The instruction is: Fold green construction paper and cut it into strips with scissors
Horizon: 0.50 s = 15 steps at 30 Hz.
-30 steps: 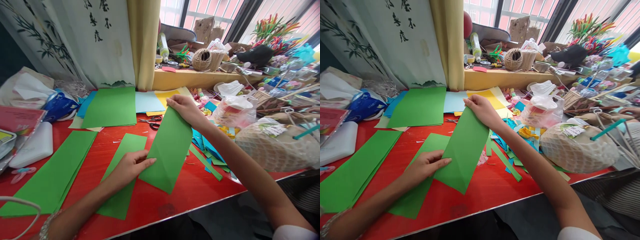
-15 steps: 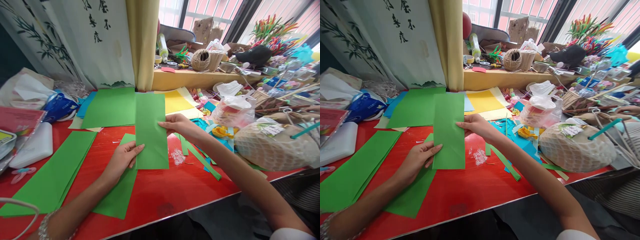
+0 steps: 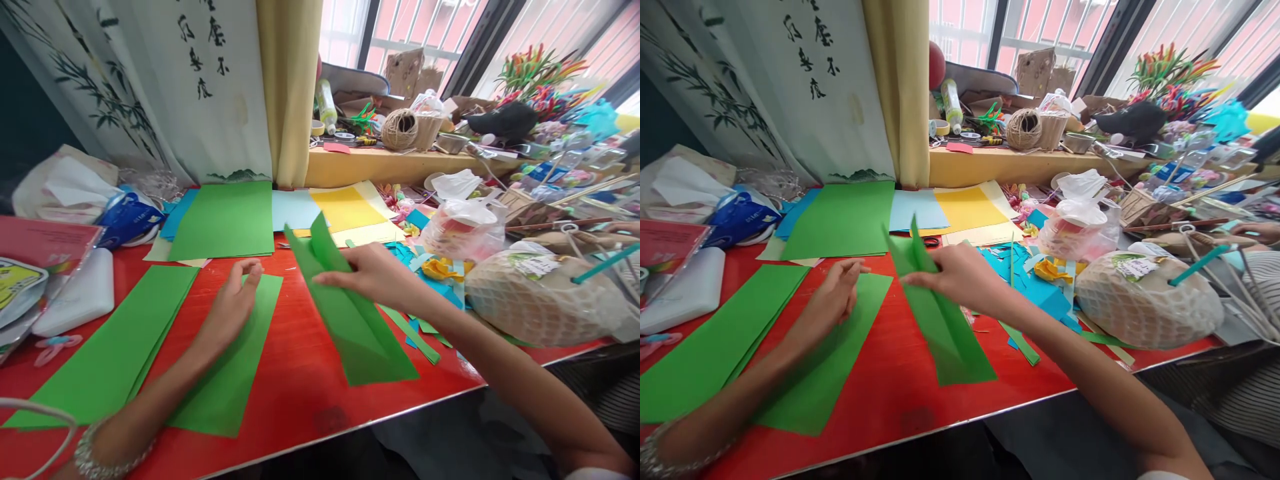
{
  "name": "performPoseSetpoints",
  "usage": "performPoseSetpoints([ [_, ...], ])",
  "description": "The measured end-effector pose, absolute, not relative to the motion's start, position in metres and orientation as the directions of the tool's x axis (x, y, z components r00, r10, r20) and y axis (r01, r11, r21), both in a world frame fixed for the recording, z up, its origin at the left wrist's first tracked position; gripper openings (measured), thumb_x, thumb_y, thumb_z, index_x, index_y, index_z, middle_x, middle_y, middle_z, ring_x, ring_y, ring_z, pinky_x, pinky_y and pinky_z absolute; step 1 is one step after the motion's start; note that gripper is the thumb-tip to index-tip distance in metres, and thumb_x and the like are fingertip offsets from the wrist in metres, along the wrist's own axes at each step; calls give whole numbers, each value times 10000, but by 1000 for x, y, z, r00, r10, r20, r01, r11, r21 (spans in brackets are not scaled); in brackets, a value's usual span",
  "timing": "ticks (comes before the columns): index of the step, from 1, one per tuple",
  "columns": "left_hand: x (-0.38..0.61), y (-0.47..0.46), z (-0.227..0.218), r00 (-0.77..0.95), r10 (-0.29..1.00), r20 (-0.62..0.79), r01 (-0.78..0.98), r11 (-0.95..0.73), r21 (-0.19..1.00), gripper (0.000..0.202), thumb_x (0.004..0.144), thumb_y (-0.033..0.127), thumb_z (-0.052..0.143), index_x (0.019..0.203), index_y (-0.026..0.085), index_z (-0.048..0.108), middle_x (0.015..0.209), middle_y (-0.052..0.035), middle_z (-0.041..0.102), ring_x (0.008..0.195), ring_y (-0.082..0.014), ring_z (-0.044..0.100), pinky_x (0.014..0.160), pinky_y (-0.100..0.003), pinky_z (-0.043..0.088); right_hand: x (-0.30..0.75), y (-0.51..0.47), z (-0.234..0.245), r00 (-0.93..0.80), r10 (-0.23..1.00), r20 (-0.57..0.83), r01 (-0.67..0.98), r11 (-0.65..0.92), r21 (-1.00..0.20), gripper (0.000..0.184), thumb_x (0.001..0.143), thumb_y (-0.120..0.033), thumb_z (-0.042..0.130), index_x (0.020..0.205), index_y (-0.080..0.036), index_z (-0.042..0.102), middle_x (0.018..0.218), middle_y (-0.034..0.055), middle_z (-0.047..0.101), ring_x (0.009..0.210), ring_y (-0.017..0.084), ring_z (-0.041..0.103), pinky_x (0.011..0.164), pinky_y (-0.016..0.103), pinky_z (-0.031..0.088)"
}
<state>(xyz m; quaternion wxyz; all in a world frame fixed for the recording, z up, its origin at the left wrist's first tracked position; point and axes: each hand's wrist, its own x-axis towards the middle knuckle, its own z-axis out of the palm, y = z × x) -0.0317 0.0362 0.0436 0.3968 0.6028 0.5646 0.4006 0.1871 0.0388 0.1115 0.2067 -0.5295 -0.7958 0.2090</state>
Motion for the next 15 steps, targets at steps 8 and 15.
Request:
performPoseSetpoints([
  [8, -25, 32, 50, 185, 981, -61, 213, 20, 977, 383, 813, 550, 431, 1021, 229, 450, 565, 55, 456, 470, -111, 473, 376, -203, 360, 161, 39, 90, -509, 861, 20, 784, 473, -403, 588, 747, -654, 501, 480, -200, 239, 413, -65, 255, 399, 65, 209, 409, 255, 151],
  [15, -31, 40, 48, 65, 996, -59, 187, 46, 981, 591, 722, 302, 644, 1238, 245, 361, 964, -36, 624, 760, -178, 643, 603, -298, 541, 189, 44, 108, -578, 804, 140, 653, 559, -512, 510, 853, -533, 435, 491, -198, 306, 457, -67, 236, 415, 70, 249, 418, 235, 217],
])
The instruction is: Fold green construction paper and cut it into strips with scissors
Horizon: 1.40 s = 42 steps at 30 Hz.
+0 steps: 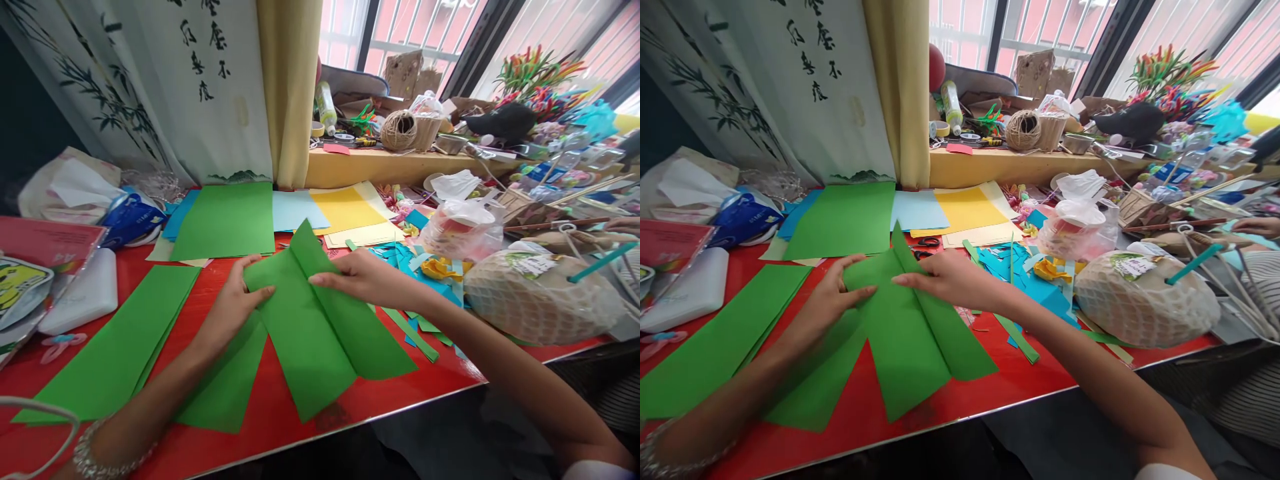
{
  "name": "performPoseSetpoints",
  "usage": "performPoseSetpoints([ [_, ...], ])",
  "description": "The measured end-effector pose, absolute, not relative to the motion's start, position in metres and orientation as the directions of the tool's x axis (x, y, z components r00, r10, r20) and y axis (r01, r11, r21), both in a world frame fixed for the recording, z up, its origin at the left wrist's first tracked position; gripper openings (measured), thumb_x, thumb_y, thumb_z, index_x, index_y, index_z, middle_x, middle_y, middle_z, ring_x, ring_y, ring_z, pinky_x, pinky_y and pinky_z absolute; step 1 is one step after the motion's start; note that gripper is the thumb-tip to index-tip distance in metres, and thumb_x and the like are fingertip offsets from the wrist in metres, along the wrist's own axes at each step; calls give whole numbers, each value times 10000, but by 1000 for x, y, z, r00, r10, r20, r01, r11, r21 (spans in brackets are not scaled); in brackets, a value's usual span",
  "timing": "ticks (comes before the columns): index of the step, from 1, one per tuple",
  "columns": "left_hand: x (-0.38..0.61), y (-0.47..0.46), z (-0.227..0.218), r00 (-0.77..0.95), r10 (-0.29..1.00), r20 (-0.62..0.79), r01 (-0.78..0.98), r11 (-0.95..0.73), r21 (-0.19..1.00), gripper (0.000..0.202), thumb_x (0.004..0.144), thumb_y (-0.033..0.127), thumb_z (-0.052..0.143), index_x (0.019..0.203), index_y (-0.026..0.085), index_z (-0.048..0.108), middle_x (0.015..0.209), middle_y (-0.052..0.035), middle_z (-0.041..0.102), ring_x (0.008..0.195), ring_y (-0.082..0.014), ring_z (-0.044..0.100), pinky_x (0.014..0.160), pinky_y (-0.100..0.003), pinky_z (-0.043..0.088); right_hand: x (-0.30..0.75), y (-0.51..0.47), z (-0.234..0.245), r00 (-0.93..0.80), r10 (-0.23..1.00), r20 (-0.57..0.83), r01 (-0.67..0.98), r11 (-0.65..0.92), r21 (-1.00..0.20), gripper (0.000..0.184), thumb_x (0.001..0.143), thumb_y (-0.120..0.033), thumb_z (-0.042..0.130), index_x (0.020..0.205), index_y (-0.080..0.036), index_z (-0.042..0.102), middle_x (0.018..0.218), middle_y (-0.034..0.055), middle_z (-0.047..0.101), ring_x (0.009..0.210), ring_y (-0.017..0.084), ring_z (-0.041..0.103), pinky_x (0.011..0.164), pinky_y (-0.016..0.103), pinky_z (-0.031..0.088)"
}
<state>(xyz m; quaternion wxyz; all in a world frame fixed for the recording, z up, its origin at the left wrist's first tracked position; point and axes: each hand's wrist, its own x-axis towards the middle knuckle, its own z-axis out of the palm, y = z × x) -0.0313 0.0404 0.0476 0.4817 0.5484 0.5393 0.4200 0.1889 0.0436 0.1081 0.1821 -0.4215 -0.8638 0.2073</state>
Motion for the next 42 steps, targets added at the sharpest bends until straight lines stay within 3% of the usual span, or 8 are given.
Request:
performPoseSetpoints([
  [5, -39, 28, 79, -184, 790, 585, 255, -537, 804, 506, 768, 186, 614, 1242, 295, 473, 1161, 22, 602, 1087, -189, 551, 931, -362, 458, 220, 46, 124, -548, 667, 505, 556, 741, -376, 240, 909, -302, 425, 947, -236, 653, 889, 37, 622, 802, 153, 570, 676, 278, 426],
  [8, -49, 16, 90, 29, 673, 739, 289, -713, 638, 440, 780, 105, 550, 1145, 350, 566, 1036, 67, 671, 1067, -188, 577, 1002, -423, 393, 236, 44, 118, -539, 644, 543, 502, 763, -407, 332, 915, -210, 382, 1107, -344, 618, 1079, 22, 606, 1006, 168, 544, 861, 341, 423],
  [13, -67, -9, 87, 708, 690, 150, 443, -600, 666, 408, 772, 166, 470, 1078, 385, 629, 1139, 41, 646, 1147, -233, 525, 1021, -422, 344, 258, 38, 72, -756, 612, 234, 449, 744, -496, 442, 852, -54, 386, 1025, -351, 664, 1138, -16, 627, 1188, 174, 462, 1042, 457, 291],
  [17, -61, -7, 93, 804, 404, -436, 575, -344, 742, 396, 776, 355, 566, 1170, 392, 562, 1301, 35, 533, 1202, -238, 471, 992, -370, 367, 264, 31, 50, -808, 589, 23, 472, 670, -574, 521, 748, 58, 366, 900, -315, 696, 1114, -36, 647, 1103, 166, 555, 1099, 505, 165],
  [20, -42, 22, 88, 757, 590, -280, 560, -366, 744, 360, 846, 433, 439, 1186, 357, 531, 1313, 12, 507, 1212, -213, 438, 1008, -363, 322, 253, 34, 56, -734, 674, 83, 511, 628, -587, 467, 784, 23, 344, 911, -276, 680, 1021, -22, 674, 1003, 145, 602, 1069, 456, 268],
  [23, -24, 61, 64, 565, 824, -45, 738, -481, 473, 481, 788, 526, 468, 1155, 219, 520, 1237, -96, 500, 1189, -272, 380, 980, -427, 302, 234, 48, 62, -636, 754, 167, 534, 585, -610, 296, 880, -150, 395, 1053, -250, 614, 1104, 27, 632, 1036, 164, 570, 914, 378, 443],
  [32, -8, 81, 29, 602, 798, -29, 741, -545, 392, 425, 715, 586, 525, 870, 191, 521, 987, -62, 452, 970, -253, 409, 836, -377, 343, 193, 69, 20, -660, 725, 194, 576, 655, -488, 587, 749, -508, 609, 1208, -163, 484, 1308, 158, 433, 1216, 276, 403, 981, 420, 377],
  [42, -11, 70, 25, 564, 825, -24, 759, -507, 408, 410, 728, 570, 537, 874, 195, 463, 974, -49, 486, 928, -237, 423, 805, -371, 326, 190, 53, 14, -673, 711, 203, 587, 681, -438, 557, 758, -408, 643, 1208, -152, 437, 1054, 115, 489, 1003, 243, 458, 850, 401, 444],
])
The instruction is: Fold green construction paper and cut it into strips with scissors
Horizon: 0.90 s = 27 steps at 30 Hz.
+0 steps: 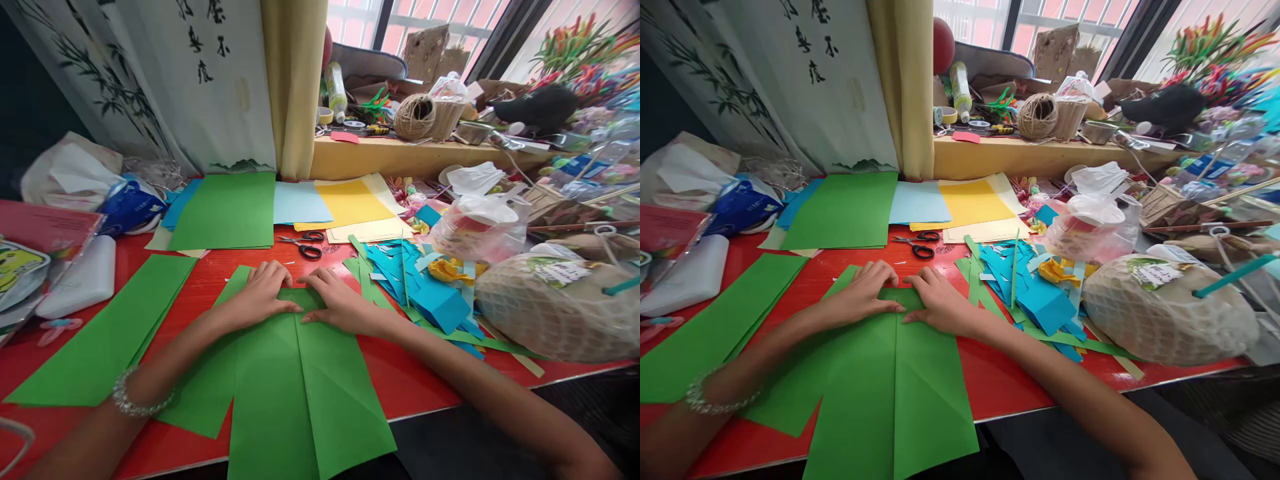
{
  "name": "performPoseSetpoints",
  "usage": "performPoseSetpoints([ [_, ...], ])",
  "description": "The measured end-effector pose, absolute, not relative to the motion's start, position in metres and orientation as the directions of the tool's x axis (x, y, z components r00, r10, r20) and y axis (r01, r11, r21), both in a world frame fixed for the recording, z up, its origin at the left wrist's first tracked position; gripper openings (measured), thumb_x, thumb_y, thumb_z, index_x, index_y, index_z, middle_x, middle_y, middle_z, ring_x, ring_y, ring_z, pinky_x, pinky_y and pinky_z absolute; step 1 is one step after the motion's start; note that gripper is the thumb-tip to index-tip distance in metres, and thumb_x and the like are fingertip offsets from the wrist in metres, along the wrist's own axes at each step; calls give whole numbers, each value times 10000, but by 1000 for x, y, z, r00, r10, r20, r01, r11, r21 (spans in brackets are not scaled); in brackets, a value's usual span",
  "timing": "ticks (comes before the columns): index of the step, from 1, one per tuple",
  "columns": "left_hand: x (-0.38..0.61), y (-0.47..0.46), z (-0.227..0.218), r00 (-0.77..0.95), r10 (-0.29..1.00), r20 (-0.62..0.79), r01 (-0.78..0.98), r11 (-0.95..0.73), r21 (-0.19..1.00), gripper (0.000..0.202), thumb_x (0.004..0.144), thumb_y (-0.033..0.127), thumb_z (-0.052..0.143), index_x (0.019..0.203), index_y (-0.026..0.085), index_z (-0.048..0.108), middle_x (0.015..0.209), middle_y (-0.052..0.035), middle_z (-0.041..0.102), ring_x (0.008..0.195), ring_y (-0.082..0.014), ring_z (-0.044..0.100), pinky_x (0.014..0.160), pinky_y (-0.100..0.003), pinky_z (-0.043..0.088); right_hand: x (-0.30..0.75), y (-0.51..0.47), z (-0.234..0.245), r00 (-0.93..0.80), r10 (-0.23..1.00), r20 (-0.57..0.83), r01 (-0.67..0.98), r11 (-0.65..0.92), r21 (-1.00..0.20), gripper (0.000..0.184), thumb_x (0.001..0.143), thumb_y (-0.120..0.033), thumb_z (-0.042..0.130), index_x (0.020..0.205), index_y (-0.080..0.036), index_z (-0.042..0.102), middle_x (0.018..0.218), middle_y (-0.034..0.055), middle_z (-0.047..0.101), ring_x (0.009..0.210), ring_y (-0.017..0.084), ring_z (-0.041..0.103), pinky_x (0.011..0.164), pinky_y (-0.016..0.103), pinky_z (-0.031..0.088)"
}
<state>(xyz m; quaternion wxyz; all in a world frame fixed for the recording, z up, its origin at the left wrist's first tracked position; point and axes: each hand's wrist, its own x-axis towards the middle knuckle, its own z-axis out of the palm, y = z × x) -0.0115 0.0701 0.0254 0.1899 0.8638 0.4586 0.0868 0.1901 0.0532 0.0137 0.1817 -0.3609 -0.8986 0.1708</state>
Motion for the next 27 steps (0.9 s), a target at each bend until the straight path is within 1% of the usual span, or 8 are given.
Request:
performPoseSetpoints([
  [3, -9, 65, 29, 555, 830, -45, 744, -472, 472, 284, 775, 458, 540, 850, 197, 457, 927, -32, 517, 897, -221, 450, 788, -358, 345, 192, 47, 15, -667, 709, 227, 587, 689, -425, 500, 792, -330, 623, 1219, -169, 418, 1063, 109, 473, 1008, 237, 446, 844, 400, 440],
  [6, -5, 62, 34, 558, 829, -37, 677, -428, 599, 153, 814, 332, 512, 886, 202, 477, 913, -19, 557, 874, -190, 497, 770, -322, 381, 194, 46, 16, -646, 722, 249, 604, 682, -412, 467, 808, -337, 603, 1199, -143, 438, 1124, 135, 478, 1058, 242, 436, 872, 383, 410],
  [9, -3, 59, 39, 552, 834, 4, 617, -412, 671, 155, 819, 266, 507, 961, 203, 512, 949, -14, 592, 871, -161, 536, 766, -289, 407, 196, 48, 20, -645, 729, 226, 618, 673, -407, 223, 890, -310, 485, 1048, -161, 534, 1002, 86, 578, 954, 206, 508, 857, 359, 375],
  [10, -2, 58, 41, 553, 833, 13, 614, -418, 670, 165, 821, 257, 504, 974, 202, 529, 951, -14, 604, 870, -157, 544, 766, -284, 411, 197, 49, 22, -654, 726, 213, 616, 674, -407, 177, 915, -282, 437, 985, -168, 553, 937, 62, 605, 891, 188, 530, 849, 354, 361],
  [13, 0, 55, 45, 580, 814, 23, 621, -461, 634, 172, 839, 267, 484, 957, 207, 594, 912, -9, 643, 854, -156, 559, 761, -277, 412, 201, 51, 28, -670, 717, 193, 612, 681, -403, 214, 941, -214, 360, 896, -166, 563, 853, 32, 637, 785, 154, 549, 839, 342, 323],
  [16, 2, 53, 46, 585, 810, 25, 637, -479, 604, 188, 846, 295, 478, 891, 208, 638, 870, -3, 665, 831, -160, 567, 740, -268, 416, 205, 53, 31, -675, 716, 178, 623, 682, -383, 214, 936, -215, 366, 898, -164, 571, 855, 35, 645, 786, 150, 553, 837, 332, 299],
  [21, 5, 50, 44, 572, 819, 52, 641, -485, 596, 217, 858, 284, 455, 893, 199, 652, 896, -7, 667, 853, -160, 570, 757, -271, 422, 207, 54, 30, -710, 669, 218, 602, 738, -305, 205, 930, -237, 392, 956, -172, 585, 911, 44, 640, 851, 158, 546, 900, 349, 250],
  [27, 6, 47, 42, 584, 804, 113, 625, -534, 569, 220, 863, 267, 457, 893, 171, 652, 869, -17, 655, 841, -151, 554, 751, -264, 412, 206, 53, 30, -723, 650, 234, 548, 746, -377, 184, 929, -229, 397, 910, -163, 568, 848, 20, 638, 760, 135, 544, 851, 315, 292],
])
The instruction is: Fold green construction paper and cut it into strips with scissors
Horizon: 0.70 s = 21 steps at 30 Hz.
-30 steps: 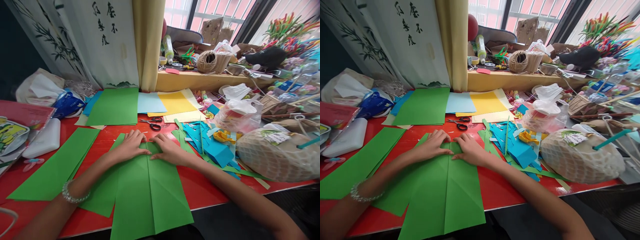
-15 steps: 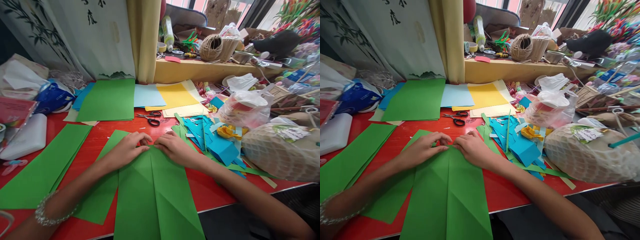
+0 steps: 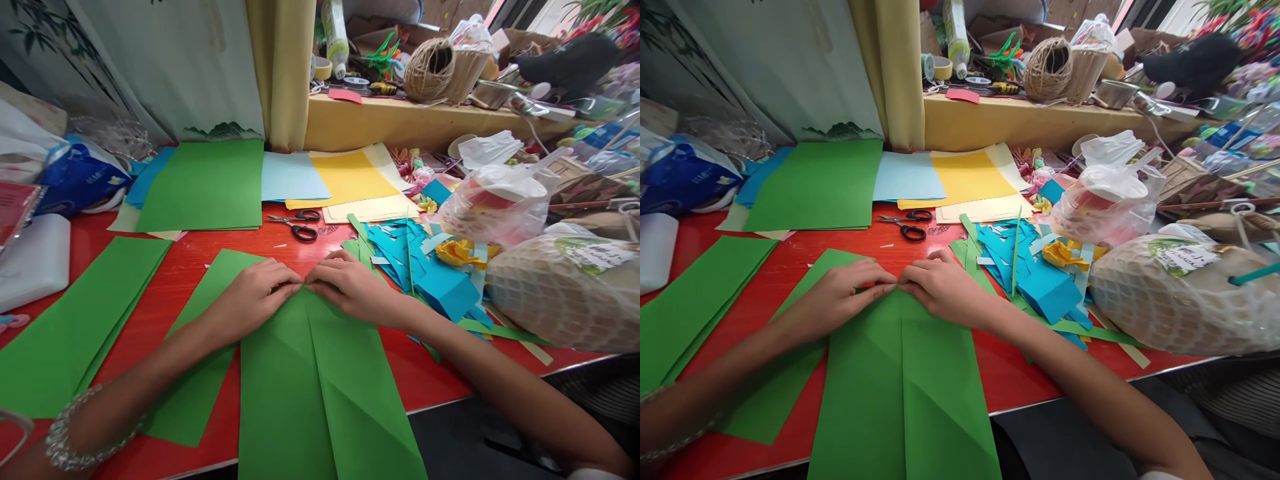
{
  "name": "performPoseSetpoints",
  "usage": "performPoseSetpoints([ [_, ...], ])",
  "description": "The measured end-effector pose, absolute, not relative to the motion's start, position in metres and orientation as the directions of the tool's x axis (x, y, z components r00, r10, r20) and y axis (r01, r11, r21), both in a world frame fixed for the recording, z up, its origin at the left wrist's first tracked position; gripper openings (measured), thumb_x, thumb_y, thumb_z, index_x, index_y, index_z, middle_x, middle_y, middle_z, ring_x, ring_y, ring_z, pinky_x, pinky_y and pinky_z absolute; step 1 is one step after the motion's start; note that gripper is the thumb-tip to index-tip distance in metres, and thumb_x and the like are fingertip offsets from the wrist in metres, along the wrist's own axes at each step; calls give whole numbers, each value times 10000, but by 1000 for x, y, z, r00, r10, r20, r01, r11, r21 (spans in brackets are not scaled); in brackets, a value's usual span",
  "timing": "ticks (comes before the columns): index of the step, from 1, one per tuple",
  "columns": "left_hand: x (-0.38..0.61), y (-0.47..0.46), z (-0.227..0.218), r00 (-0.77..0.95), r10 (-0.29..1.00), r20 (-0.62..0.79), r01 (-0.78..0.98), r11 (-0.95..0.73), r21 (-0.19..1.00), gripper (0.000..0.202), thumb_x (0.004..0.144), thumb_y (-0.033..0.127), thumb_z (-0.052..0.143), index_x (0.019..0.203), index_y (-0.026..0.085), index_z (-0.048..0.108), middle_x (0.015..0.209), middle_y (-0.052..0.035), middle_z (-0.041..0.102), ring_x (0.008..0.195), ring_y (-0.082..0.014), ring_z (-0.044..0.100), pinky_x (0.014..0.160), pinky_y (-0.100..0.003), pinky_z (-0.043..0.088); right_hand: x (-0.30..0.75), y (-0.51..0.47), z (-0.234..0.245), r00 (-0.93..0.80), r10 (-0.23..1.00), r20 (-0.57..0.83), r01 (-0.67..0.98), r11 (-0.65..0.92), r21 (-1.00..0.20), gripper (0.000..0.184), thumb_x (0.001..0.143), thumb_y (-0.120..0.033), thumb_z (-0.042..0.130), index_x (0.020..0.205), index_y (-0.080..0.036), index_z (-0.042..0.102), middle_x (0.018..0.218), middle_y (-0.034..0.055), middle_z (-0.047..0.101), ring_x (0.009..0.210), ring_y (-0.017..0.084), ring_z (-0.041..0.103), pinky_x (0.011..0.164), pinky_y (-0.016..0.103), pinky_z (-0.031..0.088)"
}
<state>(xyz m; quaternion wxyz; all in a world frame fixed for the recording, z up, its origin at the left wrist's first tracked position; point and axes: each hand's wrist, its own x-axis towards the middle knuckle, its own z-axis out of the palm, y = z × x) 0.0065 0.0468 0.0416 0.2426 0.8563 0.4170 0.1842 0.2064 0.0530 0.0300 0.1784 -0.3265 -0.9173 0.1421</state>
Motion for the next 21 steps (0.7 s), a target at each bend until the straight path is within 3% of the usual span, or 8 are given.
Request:
performPoseSetpoints([
  [7, 7, 44, 44, 584, 802, 127, 602, -533, 595, 195, 853, 267, 480, 861, 175, 651, 839, 3, 655, 808, -133, 550, 716, -242, 401, 206, 51, 33, -720, 660, 215, 525, 721, -453, 147, 914, -199, 420, 901, -164, 562, 851, 18, 644, 737, 132, 539, 786, 294, 323],
  [21, 6, 46, 48, 504, 864, 5, 590, -349, 728, 168, 803, 324, 521, 795, 232, 661, 779, 47, 650, 738, -117, 555, 645, -219, 403, 205, 50, 38, -709, 676, 203, 493, 680, -542, 145, 897, -176, 458, 891, -159, 602, 863, 25, 668, 748, 131, 536, 777, 294, 349],
])
